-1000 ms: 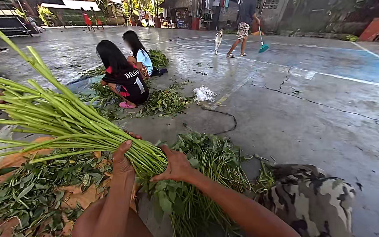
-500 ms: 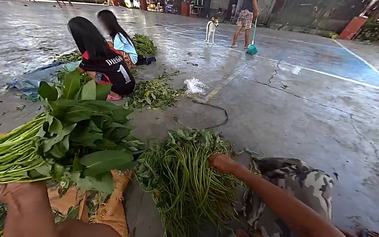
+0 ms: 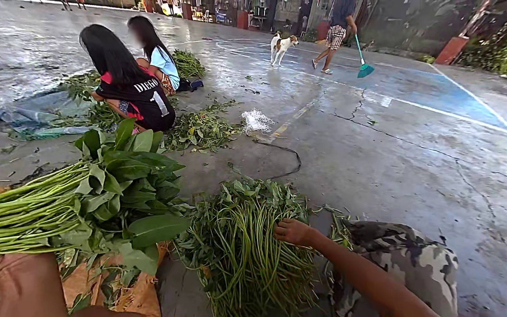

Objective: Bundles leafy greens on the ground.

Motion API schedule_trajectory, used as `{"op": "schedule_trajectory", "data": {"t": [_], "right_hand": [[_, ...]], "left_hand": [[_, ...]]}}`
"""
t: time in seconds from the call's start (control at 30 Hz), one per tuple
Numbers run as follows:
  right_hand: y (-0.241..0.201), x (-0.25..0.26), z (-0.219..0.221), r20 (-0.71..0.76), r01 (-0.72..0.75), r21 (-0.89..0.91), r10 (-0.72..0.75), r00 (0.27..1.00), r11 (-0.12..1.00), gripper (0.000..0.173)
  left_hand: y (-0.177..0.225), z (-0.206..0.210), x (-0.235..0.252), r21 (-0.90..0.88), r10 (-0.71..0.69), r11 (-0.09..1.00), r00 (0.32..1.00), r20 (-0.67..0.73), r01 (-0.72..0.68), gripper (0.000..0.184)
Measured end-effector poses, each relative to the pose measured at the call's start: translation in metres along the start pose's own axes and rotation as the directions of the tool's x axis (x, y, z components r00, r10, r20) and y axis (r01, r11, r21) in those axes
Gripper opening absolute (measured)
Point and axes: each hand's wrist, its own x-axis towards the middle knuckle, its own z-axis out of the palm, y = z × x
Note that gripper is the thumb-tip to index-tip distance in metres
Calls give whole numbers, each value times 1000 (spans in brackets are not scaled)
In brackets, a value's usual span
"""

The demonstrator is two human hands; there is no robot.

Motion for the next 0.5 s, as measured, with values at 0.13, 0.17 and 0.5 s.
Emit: {"op": "schedule_trajectory", "data": {"t": [0.13,0.17,0.5], "right_hand": [[5,2,-47,-241,-177,102,197,950,979,17],[8,0,-66,-326,-232,184,282,902,955,13],[59,-2,-189,-165,-56,976,881,444,211,15]], "left_hand": [[-2,6,0,-30,-1,1000,1000,23,2,57],[-1,8,0,-36,-10,999,1000,20,11,58],[-29,-5,2,172,-11,982,880,475,-81,39]]}}
